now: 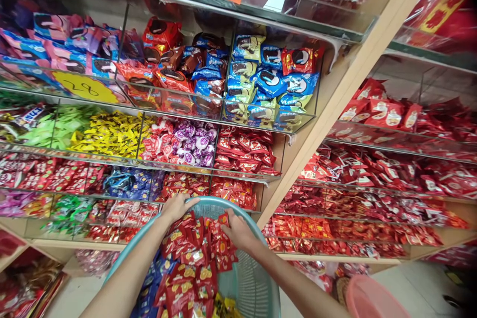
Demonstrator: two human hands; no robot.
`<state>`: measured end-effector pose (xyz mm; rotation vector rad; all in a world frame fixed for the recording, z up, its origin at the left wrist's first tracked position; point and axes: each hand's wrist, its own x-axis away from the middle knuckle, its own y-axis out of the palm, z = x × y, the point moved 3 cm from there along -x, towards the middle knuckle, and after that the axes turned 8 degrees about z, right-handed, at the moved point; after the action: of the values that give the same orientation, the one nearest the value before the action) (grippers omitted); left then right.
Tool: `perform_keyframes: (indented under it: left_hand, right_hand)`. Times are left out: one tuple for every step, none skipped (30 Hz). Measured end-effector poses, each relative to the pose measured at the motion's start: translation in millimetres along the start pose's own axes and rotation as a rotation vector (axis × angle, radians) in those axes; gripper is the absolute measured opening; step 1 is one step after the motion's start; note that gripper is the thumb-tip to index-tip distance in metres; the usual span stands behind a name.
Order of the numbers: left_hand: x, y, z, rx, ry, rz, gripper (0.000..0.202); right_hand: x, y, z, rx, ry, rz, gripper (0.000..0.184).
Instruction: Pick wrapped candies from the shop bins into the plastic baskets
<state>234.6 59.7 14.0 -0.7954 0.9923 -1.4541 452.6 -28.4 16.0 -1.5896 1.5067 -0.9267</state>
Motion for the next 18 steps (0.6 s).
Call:
perform_keyframes:
  left_hand:
    - [-0.2,0.3,-0.4,-0.001,0.000,0.001,0.063]
    - [-0.4,0.8,-0.8,-0.004,0.001,0.003,0.064]
    - [-0.7,1.3,-1.2,-0.007,0.002,0.006,0.064]
    - [-1.0,1.8,-1.6,-0.011,0.004,0.008,0.065]
    - [-1.2,2.2,-1.9,-0.014,0.003,0.010,0.065]
    - [-1.4,2.5,-2.2,-0.016,0.001,0.012,0.065]
    - [-1.6,2.8,-2.5,-0.016,-0.003,0.012,0.065]
    - [-1.7,3.0,-2.6,-0.016,-0.005,0.012,0.065]
    - [-1.7,3.0,-2.6,-0.015,-0.007,0.012,0.064]
    - [-1.7,3.0,-2.6,-0.012,-0.009,0.011,0.064]
    - [-1.7,2.8,-2.4,-0.009,-0.011,0.011,0.064]
    - [-1.6,2.7,-2.2,-0.006,-0.012,0.010,0.064]
    - [-1.5,2.4,-1.9,-0.003,-0.013,0.009,0.063]
    - [-1.4,2.2,-1.4,-0.001,-0.012,0.008,0.063]
    - [-1.3,2.0,-0.9,0.001,-0.009,0.006,0.063]
    - [-1.3,1.8,-0.4,0.002,-0.006,0.003,0.063]
    - [-1.2,1.6,0.0,0.003,-0.005,0.000,0.063]
    - [-1.2,1.6,0.2,0.002,-0.006,-0.003,0.063]
  right_hand:
    - [0.6,-0.8,-1.0,0.027,0.001,0.004,0.047]
    - [1.1,-1.5,-1.9,0.060,0.000,0.008,0.046]
    - [1.8,-2.1,-3.1,0.097,-0.006,0.012,0.044]
    - [2.4,-2.8,-4.4,0.138,-0.013,0.016,0.042]
    - [3.1,-3.4,-6.0,0.179,-0.023,0.020,0.040]
    - [3.9,-4.2,-7.7,0.219,-0.033,0.023,0.038]
    - [4.7,-5.2,-9.6,0.253,-0.044,0.024,0.037]
    - [5.5,-6.8,-11.7,0.278,-0.050,0.026,0.036]
    - [6.1,-9.2,-13.9,0.290,-0.054,0.029,0.035]
    - [6.3,-12.4,-16.1,0.288,-0.058,0.038,0.033]
    - [6.1,-16.8,-18.1,0.276,-0.064,0.057,0.032]
    - [5.2,-22.0,-19.5,0.260,-0.066,0.084,0.030]
    - [3.3,-27.8,-19.8,0.244,-0.066,0.116,0.030]
    - [0.5,-33.8,-18.8,0.231,-0.062,0.153,0.030]
    - [-3.5,-39.4,-16.1,0.223,-0.055,0.191,0.030]
    - [-8.7,-44.3,-11.8,0.218,-0.043,0.226,0.031]
    - [-14.9,-48.2,-6.1,0.212,-0.030,0.256,0.031]
    - [-22.1,-50.9,0.4,0.201,-0.020,0.281,0.031]
